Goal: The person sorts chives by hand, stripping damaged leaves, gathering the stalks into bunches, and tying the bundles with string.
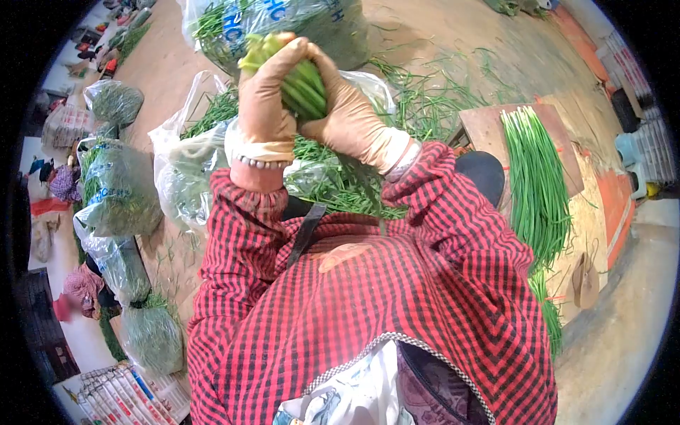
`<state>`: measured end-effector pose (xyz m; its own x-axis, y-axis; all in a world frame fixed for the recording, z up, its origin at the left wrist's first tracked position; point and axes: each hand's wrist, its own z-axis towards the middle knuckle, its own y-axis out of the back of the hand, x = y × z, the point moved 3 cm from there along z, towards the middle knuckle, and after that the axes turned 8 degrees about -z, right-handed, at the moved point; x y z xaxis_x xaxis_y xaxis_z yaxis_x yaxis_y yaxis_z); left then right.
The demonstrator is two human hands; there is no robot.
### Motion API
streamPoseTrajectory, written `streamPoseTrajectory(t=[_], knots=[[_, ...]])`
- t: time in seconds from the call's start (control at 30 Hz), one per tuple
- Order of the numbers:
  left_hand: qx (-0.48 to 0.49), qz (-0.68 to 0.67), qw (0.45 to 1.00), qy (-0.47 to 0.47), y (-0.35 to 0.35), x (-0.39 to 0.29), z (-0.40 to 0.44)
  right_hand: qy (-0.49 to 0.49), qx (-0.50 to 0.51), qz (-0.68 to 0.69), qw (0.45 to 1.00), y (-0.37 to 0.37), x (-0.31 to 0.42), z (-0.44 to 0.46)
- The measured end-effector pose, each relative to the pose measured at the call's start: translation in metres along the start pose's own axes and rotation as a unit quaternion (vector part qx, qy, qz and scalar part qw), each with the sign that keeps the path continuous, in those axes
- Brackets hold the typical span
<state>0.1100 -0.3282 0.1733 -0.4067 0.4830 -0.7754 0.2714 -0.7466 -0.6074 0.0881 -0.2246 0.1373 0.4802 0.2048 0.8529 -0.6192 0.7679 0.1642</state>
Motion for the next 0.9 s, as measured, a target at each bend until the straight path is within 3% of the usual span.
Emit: streamPoseTrajectory(t=[0.07, 0.1, 0.13, 0.2, 0.23, 0.27, 0.3, 0.4, 0.47, 0.6, 0.8, 0.9], knots=[[0.085, 0.003, 0.996, 0.012, -0.033, 0.008, -0.002, -0.146, -0.082, -0.043, 0.985, 0.029, -0.009, -0.009], [0.147, -0.04, 0.987, 0.049, -0.043, 0.016, -0.004, -0.089, -0.143, 0.058, 0.984, 0.044, -0.018, -0.012], [0.19, -0.017, 0.982, 0.006, -0.056, 0.025, -0.009, -0.114, -0.118, 0.015, 0.986, 0.071, -0.015, -0.017], [0.259, 0.265, 0.928, -0.028, -0.032, 0.068, -0.01, -0.157, -0.192, 0.043, 0.968, 0.118, -0.006, -0.025], [0.332, 0.324, 0.883, 0.066, -0.005, 0.076, -0.015, -0.151, -0.237, 0.114, 0.953, 0.12, 0.004, -0.025], [0.327, 0.31, 0.855, 0.256, 0.013, 0.098, -0.025, -0.142, -0.283, 0.187, 0.93, 0.137, 0.008, -0.035], [0.326, 0.352, 0.813, 0.329, 0.032, 0.111, -0.034, -0.113, -0.321, 0.237, 0.91, 0.159, 0.005, -0.046], [0.22, 0.469, 0.797, 0.31, 0.134, 0.174, -0.062, -0.079, -0.394, 0.305, 0.863, 0.213, -0.003, -0.086], [0.101, 0.287, 0.836, 0.457, 0.152, 0.169, -0.074, -0.075, -0.447, 0.302, 0.839, 0.234, -0.01, -0.112], [-0.027, 0.175, 0.92, 0.351, 0.152, 0.151, -0.066, -0.101, -0.542, 0.292, 0.782, 0.239, -0.02, -0.139], [0.014, 0.206, 0.974, 0.097, 0.072, 0.085, -0.05, -0.121, -0.493, 0.441, 0.74, 0.228, -0.036, -0.141], [0.064, 0.219, 0.968, 0.107, 0.048, 0.074, -0.063, -0.118, -0.495, 0.391, 0.767, 0.224, -0.035, -0.137]])
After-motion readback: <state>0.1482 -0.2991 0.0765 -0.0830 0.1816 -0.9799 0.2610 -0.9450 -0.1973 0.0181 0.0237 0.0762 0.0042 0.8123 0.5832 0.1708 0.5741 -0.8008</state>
